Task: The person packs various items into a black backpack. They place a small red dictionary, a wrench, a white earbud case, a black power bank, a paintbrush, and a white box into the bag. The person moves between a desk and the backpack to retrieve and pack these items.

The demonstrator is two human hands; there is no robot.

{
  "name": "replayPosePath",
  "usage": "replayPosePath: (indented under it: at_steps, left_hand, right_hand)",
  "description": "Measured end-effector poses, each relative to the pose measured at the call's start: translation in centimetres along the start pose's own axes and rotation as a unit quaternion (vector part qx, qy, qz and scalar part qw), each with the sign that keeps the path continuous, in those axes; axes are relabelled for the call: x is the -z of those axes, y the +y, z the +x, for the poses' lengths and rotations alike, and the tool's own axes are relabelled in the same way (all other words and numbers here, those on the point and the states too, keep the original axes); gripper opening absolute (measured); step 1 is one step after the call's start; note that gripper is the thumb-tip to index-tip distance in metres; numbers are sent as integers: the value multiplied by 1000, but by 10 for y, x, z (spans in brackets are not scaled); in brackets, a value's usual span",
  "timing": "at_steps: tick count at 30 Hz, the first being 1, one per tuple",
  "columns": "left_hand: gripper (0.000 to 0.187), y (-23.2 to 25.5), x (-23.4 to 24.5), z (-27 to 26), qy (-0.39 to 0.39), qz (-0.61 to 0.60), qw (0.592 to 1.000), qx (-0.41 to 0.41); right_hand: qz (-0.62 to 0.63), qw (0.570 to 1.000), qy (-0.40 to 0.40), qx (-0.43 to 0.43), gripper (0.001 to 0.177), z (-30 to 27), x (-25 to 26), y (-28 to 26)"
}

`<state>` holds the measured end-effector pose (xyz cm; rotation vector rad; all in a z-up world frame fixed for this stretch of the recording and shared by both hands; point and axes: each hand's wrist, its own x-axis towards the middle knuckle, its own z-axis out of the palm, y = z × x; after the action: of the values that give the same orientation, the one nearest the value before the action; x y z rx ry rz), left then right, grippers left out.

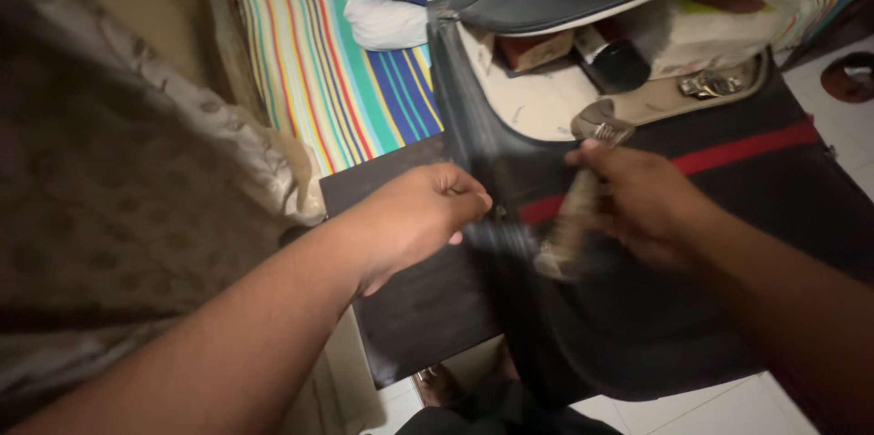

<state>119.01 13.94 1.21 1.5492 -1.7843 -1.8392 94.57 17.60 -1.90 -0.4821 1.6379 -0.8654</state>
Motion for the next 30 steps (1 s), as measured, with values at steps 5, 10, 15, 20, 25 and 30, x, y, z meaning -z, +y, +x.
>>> replayPosePath:
  at_steps: [5, 10, 15, 20, 25, 30]
  left_hand:
    - [36, 11, -19, 16, -24, 40, 998, 49]
    - [29, 18, -39, 32, -45, -59, 991, 111]
    - [18, 7, -46, 59, -56, -176, 978, 93]
    - [14, 6, -36, 101, -49, -185, 978, 87]
    - [13, 0, -23, 125, -54, -171, 981, 70]
    - [16, 10, -12, 148, -43, -165, 983, 66]
  right_hand:
    - [100, 994, -39, 34, 27, 20, 9, 16]
    - [129, 990, -35, 43, 26, 37, 22, 22]
    - [144, 989, -14, 29, 27, 42, 31, 22]
    - [154, 988, 22, 11, 30, 52, 41, 4]
    - [138, 989, 56, 2, 34, 56, 41, -6]
    - [106, 986, 131, 3, 34, 65, 43, -25]
